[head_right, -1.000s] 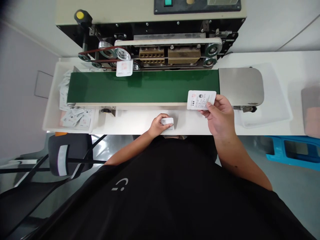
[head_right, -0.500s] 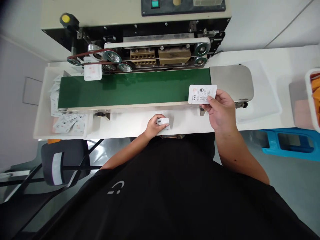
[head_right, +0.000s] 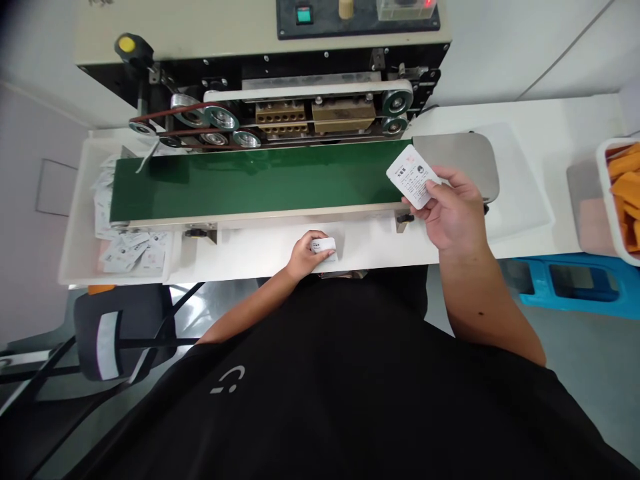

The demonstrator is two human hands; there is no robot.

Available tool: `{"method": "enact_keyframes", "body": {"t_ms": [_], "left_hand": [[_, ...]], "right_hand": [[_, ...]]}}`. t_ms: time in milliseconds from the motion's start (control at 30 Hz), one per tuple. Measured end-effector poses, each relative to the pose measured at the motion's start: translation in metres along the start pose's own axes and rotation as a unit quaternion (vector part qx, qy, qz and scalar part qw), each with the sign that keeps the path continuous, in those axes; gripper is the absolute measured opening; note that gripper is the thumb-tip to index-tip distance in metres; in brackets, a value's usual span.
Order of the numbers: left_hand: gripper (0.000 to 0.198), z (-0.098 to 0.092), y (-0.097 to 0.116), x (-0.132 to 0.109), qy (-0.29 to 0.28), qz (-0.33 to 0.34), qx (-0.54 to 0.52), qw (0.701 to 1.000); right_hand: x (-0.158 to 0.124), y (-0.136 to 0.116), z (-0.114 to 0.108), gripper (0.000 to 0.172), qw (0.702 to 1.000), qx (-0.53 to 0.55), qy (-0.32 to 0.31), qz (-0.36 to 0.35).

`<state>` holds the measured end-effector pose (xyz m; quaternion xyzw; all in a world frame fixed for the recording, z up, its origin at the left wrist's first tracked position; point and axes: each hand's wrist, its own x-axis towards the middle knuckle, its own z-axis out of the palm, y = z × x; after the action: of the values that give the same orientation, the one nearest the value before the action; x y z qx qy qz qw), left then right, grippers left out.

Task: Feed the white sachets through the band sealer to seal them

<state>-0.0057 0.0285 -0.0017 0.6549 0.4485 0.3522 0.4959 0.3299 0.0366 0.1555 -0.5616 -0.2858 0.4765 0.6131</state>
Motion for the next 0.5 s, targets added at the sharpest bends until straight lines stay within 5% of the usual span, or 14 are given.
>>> {"method": "enact_keyframes", "body": {"t_ms": [200, 500], "left_hand": [[0.044, -0.001, 0.004, 0.0, 0.001, -0.011, -0.008, 1.0], [0.043, -0.001, 0.007, -0.001, 0.001, -0.019, -0.015, 1.0]], "right_hand": [[0.039, -0.017, -0.008, 0.028, 0.998, 0.011, 0.065, 0.009], [0.09, -0.011, 0.004, 0.017, 0.999, -0.011, -0.005, 0.043]]}}
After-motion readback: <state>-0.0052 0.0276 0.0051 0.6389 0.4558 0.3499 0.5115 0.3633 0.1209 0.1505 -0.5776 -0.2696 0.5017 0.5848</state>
